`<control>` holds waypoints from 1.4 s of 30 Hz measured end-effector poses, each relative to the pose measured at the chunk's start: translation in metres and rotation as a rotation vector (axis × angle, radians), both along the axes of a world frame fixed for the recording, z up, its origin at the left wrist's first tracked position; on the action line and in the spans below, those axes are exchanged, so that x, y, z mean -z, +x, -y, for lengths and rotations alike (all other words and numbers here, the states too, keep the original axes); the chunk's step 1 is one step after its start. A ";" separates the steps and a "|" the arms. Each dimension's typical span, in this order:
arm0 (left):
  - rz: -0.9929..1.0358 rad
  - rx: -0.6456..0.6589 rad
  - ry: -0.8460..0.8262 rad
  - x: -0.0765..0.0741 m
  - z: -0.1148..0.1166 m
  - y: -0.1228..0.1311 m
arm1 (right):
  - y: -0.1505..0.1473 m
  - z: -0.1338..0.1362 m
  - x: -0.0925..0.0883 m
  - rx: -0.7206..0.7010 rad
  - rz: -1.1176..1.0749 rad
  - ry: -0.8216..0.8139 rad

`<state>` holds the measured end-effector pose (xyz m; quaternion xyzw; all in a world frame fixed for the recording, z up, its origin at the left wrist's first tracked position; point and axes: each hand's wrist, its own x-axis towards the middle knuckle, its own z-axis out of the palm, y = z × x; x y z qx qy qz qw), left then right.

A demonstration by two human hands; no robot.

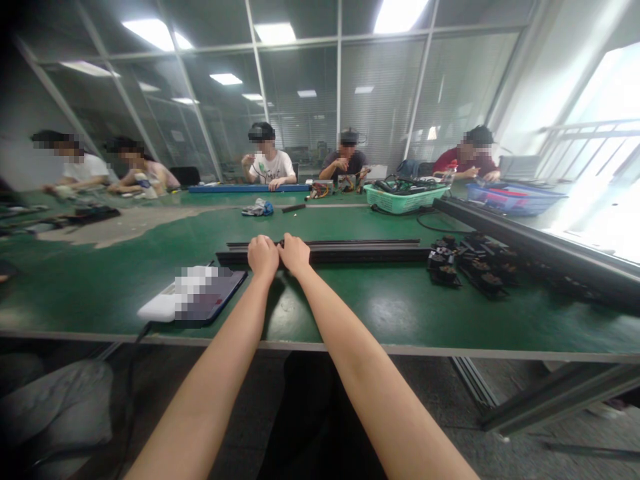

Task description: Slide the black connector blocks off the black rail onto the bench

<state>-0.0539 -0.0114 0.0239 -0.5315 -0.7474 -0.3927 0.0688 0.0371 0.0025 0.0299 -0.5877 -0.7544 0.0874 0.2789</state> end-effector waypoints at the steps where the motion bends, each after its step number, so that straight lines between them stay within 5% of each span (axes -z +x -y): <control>1: 0.000 0.001 0.000 0.000 0.000 0.000 | 0.000 0.000 0.000 0.000 -0.002 0.005; 42: -0.025 0.030 -0.007 -0.001 0.001 0.002 | 0.018 -0.002 0.000 0.020 0.016 0.012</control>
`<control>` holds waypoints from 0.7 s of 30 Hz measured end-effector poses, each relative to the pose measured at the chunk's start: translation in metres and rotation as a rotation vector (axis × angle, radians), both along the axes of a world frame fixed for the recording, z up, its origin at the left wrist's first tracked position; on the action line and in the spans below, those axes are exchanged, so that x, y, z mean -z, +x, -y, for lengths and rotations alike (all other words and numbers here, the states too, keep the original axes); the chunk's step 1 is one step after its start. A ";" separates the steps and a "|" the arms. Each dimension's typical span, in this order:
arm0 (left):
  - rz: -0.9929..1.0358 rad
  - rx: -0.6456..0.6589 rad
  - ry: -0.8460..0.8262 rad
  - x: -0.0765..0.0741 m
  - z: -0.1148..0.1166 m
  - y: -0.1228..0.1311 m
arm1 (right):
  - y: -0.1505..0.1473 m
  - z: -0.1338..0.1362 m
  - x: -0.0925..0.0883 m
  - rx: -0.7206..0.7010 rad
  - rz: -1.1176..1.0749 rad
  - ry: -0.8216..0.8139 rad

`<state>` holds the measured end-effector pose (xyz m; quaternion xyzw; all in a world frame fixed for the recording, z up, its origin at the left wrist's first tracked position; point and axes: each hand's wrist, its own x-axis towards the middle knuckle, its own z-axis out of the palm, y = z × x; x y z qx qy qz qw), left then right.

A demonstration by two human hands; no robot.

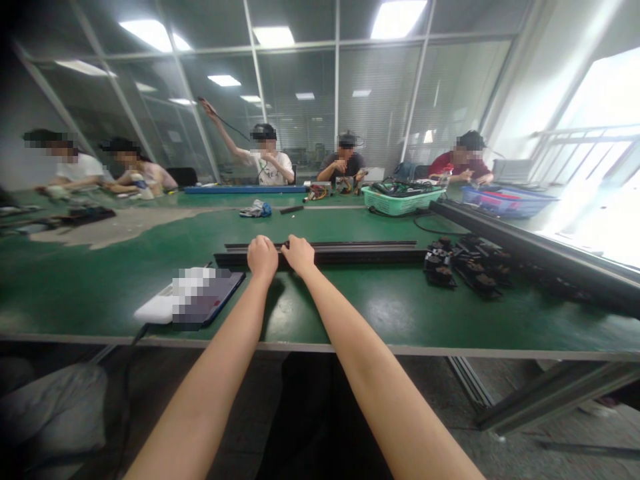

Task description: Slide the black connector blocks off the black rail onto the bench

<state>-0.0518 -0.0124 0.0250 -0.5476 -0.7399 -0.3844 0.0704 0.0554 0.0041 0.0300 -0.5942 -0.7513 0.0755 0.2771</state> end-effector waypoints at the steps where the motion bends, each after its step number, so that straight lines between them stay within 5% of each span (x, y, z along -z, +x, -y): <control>1: 0.000 0.001 0.001 0.000 0.000 0.000 | 0.001 0.000 0.000 -0.001 -0.001 -0.001; 21: 0.003 -0.015 -0.003 0.001 0.000 0.000 | 0.005 -0.004 0.001 -0.015 0.001 0.002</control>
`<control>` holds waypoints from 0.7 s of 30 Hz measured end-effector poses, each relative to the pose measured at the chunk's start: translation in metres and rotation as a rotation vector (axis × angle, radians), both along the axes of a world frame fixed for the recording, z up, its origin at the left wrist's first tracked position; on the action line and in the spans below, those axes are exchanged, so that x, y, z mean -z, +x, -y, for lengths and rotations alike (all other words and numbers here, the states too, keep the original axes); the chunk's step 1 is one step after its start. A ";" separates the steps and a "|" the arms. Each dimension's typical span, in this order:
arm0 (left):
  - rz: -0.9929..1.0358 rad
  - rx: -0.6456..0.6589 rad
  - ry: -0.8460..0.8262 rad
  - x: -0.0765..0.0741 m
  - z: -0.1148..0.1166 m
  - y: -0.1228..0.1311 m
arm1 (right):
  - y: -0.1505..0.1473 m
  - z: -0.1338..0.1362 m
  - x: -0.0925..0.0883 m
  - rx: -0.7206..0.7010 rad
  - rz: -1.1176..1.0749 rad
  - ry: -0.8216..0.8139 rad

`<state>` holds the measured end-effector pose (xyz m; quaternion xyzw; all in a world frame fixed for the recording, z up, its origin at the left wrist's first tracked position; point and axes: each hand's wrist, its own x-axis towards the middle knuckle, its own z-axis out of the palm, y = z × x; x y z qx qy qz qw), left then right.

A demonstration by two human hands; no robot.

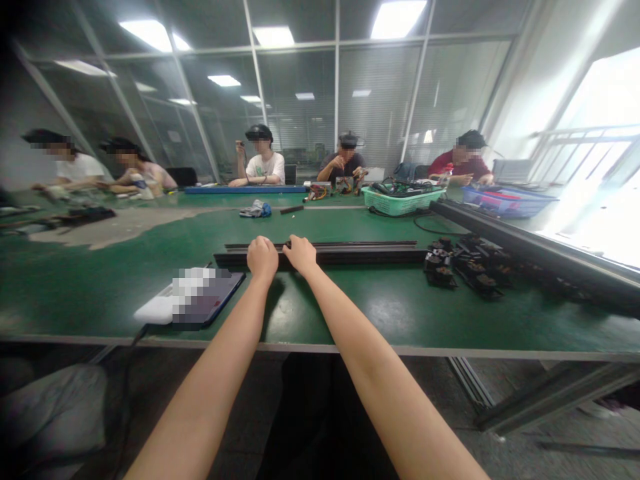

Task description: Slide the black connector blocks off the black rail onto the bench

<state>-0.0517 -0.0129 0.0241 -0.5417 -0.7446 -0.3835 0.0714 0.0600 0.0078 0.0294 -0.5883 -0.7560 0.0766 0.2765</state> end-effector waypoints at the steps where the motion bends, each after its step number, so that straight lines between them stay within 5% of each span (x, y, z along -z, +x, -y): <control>1: 0.003 0.000 0.002 0.000 0.000 0.000 | 0.000 0.000 0.000 0.001 0.001 -0.001; 21: 0.006 -0.005 0.004 0.000 0.000 0.000 | 0.013 0.001 0.000 0.007 -0.008 0.001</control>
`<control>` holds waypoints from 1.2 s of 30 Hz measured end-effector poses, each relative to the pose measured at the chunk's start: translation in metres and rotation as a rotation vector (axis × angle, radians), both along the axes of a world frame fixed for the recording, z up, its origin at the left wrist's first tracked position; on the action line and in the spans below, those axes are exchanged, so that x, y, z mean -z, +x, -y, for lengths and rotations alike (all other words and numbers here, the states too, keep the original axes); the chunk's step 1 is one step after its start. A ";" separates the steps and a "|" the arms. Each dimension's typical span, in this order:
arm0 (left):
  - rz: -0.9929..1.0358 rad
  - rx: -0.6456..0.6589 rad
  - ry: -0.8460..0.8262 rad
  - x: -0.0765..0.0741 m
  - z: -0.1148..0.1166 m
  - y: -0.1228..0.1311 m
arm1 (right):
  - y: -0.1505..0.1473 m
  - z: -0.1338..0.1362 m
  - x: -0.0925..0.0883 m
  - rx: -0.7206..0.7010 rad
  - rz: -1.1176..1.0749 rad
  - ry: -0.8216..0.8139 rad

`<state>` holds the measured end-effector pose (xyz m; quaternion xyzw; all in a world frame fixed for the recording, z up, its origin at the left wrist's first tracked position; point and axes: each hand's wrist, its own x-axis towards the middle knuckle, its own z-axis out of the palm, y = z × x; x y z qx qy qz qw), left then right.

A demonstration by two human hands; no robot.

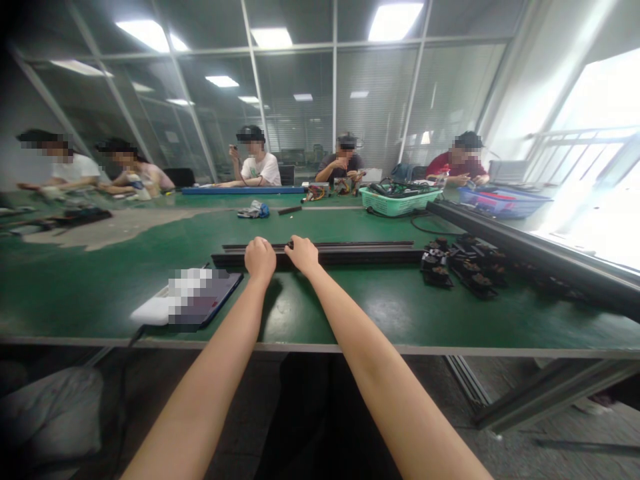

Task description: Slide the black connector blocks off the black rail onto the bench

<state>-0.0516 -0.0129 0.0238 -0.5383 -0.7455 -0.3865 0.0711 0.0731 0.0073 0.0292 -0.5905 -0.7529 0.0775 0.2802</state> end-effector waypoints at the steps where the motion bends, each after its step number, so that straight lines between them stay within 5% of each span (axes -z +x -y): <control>1: -0.001 0.001 0.002 0.000 0.000 0.000 | 0.001 0.000 0.000 0.002 -0.003 0.003; 36: -0.093 -0.004 -0.028 0.004 -0.003 0.000 | 0.033 -0.011 0.008 -0.016 -0.016 0.046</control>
